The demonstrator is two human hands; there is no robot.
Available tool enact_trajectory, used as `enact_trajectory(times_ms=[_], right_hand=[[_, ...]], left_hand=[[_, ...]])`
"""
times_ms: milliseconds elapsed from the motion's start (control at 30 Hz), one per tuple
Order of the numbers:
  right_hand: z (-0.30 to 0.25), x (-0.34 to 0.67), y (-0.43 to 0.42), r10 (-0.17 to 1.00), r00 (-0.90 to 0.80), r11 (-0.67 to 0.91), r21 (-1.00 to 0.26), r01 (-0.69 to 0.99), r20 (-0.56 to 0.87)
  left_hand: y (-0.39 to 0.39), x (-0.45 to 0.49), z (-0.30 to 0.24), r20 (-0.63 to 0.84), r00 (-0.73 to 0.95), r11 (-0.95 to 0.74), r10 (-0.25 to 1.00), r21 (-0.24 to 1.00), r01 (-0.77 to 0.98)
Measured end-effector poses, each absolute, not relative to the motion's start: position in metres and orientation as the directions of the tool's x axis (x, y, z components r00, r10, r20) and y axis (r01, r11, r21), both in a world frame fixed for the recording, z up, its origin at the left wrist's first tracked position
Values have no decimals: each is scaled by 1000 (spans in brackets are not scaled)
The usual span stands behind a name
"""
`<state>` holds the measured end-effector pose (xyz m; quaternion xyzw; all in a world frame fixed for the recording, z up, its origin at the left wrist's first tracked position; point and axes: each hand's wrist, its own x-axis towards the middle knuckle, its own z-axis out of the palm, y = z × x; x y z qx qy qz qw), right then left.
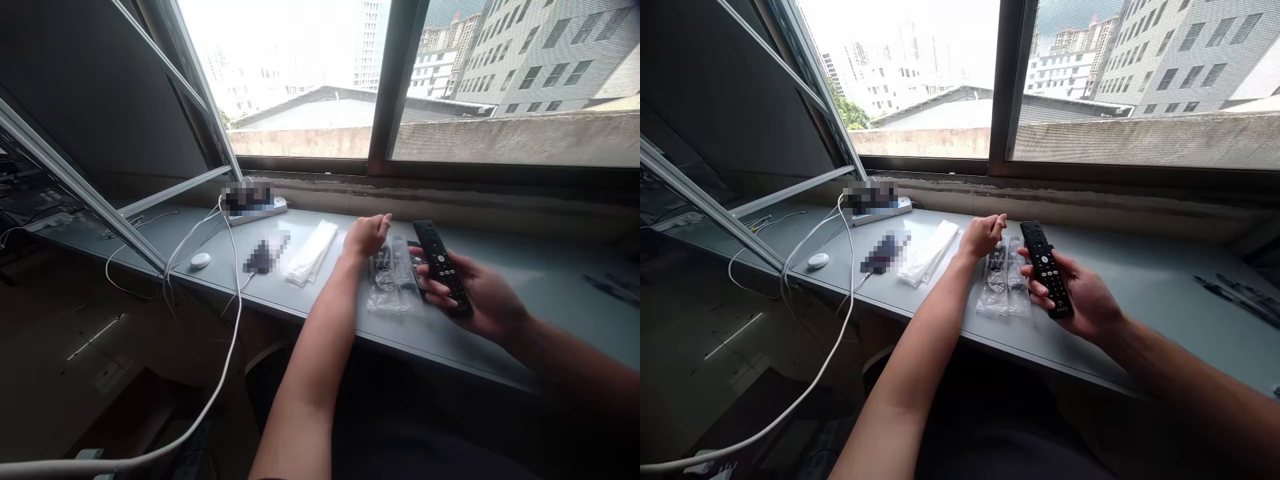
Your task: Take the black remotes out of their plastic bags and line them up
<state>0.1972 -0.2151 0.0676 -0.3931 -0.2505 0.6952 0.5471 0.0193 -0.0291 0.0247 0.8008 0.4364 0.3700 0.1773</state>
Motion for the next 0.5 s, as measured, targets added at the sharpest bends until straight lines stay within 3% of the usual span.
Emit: enact_trajectory(times_ms=[200, 367, 500], right_hand=[[64, 201, -214, 946, -147, -316, -717, -621, -289], [61, 201, -213, 924, -80, -353, -752, -557, -375], [60, 204, -213, 933, -97, -346, -789, -507, -347]], left_hand=[[-28, 20, 23, 418, 338, -537, 843, 616, 577], [-30, 20, 26, 410, 345, -535, 845, 613, 581], [-34, 18, 31, 399, 350, -530, 847, 613, 586]])
